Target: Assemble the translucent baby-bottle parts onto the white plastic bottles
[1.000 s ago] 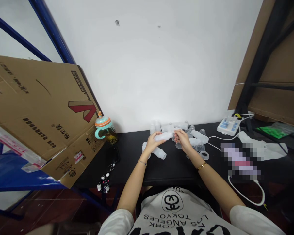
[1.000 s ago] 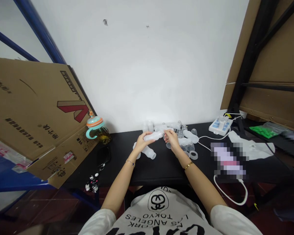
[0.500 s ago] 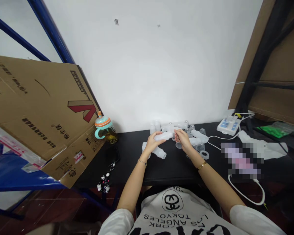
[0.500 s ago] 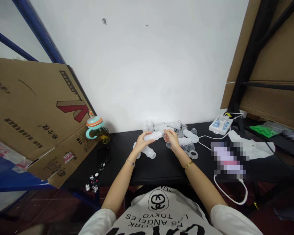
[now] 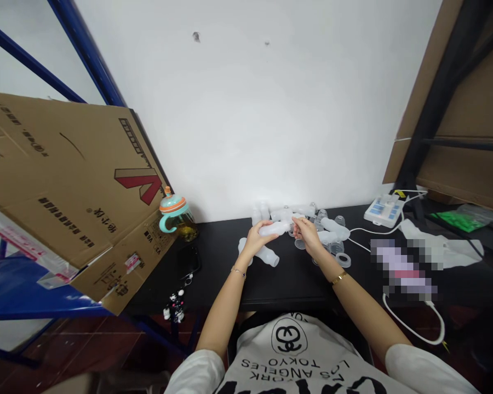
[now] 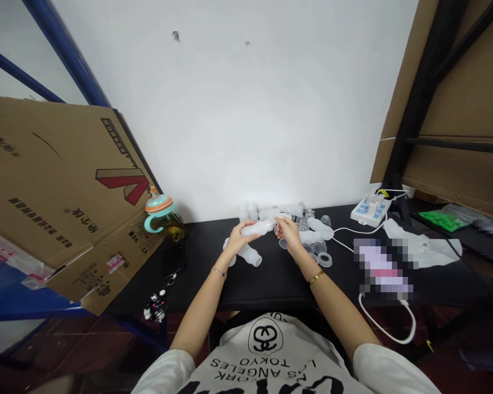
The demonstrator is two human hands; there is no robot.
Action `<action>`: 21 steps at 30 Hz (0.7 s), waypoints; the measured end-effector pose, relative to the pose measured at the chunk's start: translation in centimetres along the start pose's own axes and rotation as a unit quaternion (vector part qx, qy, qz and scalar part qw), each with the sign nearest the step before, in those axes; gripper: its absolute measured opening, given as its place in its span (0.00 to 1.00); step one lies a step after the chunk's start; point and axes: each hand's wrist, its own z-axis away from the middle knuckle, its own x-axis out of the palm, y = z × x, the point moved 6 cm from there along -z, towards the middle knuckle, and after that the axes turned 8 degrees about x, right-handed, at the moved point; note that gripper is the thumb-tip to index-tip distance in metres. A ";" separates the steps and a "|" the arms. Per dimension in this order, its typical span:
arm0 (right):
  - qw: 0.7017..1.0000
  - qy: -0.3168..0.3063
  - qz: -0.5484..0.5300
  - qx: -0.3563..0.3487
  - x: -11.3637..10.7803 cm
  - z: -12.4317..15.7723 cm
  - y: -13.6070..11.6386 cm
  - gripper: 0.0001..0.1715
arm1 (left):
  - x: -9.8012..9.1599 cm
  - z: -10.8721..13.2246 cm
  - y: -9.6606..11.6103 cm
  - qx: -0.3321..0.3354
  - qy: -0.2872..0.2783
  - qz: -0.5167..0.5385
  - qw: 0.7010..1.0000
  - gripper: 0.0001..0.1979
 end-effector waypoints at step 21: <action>1.000 -0.009 -0.010 0.017 0.2 0.0 0.3 0.29 | -0.2 -0.1 -0.4 0.012 0.010 -0.007 1.000 0.24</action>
